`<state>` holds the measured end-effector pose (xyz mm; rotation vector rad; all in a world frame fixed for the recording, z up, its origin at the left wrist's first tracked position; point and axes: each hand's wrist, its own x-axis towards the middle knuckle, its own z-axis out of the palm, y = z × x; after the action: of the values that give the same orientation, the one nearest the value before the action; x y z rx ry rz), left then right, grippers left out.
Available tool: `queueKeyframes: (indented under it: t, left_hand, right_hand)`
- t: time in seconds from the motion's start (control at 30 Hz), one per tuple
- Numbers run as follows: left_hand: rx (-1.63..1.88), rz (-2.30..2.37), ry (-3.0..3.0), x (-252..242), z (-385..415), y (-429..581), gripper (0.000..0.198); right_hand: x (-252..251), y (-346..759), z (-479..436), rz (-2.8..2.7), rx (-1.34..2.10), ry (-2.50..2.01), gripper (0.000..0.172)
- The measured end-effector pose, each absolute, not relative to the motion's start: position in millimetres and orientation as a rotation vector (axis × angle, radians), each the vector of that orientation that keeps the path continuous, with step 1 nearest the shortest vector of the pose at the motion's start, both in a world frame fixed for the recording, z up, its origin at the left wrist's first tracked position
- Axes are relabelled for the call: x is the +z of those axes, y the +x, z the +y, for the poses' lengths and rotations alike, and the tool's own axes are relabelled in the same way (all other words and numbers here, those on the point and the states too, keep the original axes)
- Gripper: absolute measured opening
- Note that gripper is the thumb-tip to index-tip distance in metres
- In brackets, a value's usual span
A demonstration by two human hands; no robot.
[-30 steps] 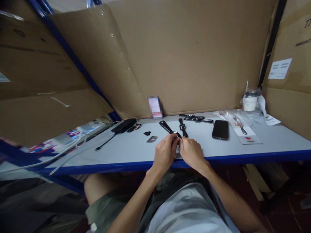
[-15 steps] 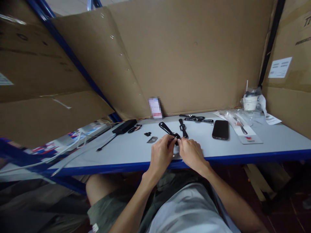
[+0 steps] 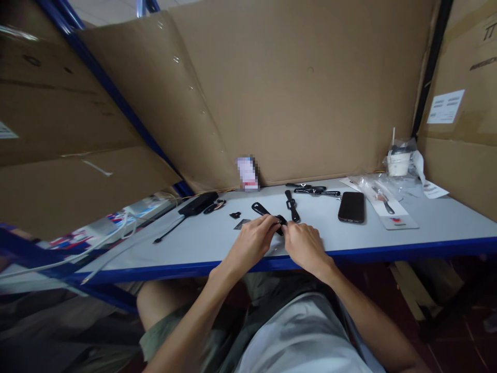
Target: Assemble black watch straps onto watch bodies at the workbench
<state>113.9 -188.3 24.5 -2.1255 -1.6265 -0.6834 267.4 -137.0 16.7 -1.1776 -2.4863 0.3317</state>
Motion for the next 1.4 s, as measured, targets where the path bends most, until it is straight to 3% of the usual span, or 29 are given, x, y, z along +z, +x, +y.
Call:
queueKeyframes:
  t: [0.83,1.17,1.4]
  left_hand:
    - [-0.817,-1.864,-2.043,24.9,-184.5,119.4,0.014]
    - [-1.744,-2.007,-1.715,3.9,-207.2,134.7,0.021]
    - [-1.96,-1.966,-1.632,-8.0,-200.2,152.3,0.019]
  right_hand:
    - [14.8,265.8,-139.6,-2.454,0.252,-1.2,0.039]
    - [16.3,271.0,-133.2,-2.211,0.735,-1.066,0.039]
    - [14.1,271.0,-131.3,-2.202,0.75,-1.043,0.039]
